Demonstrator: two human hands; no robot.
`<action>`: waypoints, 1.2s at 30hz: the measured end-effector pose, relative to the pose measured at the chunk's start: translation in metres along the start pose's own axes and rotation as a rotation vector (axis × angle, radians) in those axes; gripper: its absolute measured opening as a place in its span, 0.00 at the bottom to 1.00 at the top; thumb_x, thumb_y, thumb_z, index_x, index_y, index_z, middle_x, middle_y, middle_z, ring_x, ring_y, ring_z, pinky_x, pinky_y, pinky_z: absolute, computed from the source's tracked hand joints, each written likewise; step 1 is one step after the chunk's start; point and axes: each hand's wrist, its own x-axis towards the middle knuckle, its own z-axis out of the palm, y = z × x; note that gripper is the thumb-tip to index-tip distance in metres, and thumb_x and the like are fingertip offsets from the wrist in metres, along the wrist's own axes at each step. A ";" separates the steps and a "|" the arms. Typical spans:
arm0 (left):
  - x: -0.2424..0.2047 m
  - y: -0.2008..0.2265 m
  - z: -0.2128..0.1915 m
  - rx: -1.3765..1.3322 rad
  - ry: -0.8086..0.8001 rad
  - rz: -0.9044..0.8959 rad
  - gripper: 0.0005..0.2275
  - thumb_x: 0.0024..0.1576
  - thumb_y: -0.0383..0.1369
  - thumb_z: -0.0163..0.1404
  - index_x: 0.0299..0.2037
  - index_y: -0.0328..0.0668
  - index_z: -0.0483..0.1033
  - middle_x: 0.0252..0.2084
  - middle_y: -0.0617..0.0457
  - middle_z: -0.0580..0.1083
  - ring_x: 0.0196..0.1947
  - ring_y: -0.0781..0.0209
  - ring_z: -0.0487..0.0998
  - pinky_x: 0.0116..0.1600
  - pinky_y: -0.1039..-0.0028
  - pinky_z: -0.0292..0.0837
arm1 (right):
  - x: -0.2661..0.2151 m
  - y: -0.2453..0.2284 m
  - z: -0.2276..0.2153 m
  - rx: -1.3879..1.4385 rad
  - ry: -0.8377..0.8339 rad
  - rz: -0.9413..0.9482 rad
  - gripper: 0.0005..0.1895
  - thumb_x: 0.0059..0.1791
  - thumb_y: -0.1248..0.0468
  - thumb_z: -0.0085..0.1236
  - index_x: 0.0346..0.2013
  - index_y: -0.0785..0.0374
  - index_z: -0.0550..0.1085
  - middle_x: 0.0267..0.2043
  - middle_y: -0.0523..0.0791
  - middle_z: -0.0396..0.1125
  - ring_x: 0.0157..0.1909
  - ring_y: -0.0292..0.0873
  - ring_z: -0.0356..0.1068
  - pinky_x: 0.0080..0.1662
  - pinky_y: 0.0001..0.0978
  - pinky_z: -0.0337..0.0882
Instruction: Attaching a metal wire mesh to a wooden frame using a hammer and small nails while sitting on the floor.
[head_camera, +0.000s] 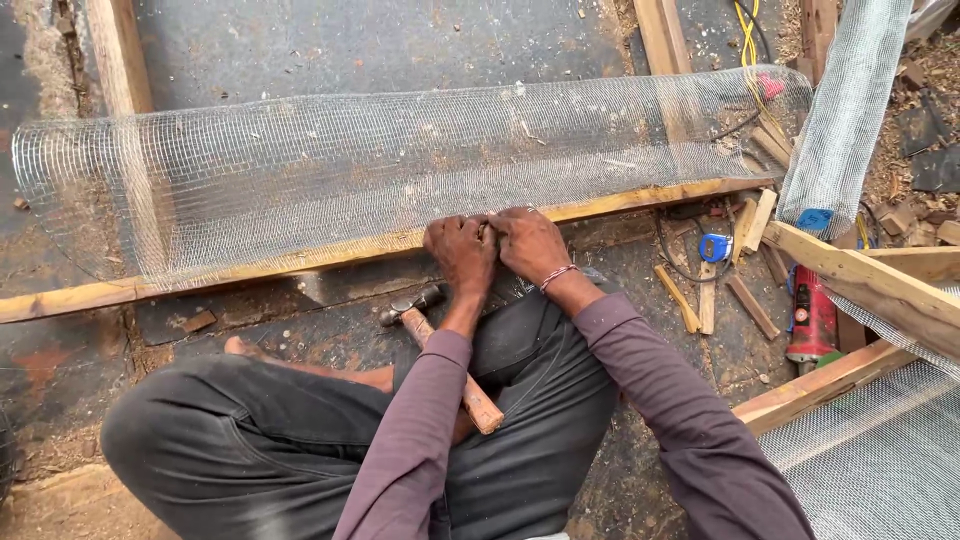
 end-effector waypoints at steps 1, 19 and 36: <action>0.000 0.000 0.000 -0.008 0.022 0.017 0.08 0.53 0.38 0.62 0.38 0.46 0.84 0.41 0.52 0.73 0.53 0.51 0.67 0.66 0.51 0.54 | 0.000 0.000 0.000 0.000 -0.008 0.001 0.18 0.48 0.68 0.51 0.50 0.61 0.80 0.51 0.50 0.74 0.52 0.56 0.72 0.57 0.45 0.70; 0.002 0.007 -0.020 -0.076 0.037 0.043 0.05 0.52 0.36 0.62 0.37 0.52 0.85 0.39 0.55 0.73 0.51 0.52 0.67 0.65 0.54 0.56 | -0.133 -0.121 -0.036 -0.150 -0.449 -0.432 0.22 0.46 0.49 0.59 0.31 0.68 0.75 0.35 0.55 0.70 0.39 0.56 0.71 0.38 0.49 0.71; 0.006 0.005 -0.012 -0.083 -0.017 0.066 0.06 0.53 0.39 0.60 0.38 0.55 0.86 0.41 0.54 0.72 0.53 0.53 0.66 0.63 0.56 0.57 | -0.104 -0.116 -0.089 0.076 -0.663 0.064 0.38 0.38 0.55 0.56 0.63 0.58 0.69 0.43 0.57 0.74 0.44 0.60 0.74 0.49 0.49 0.72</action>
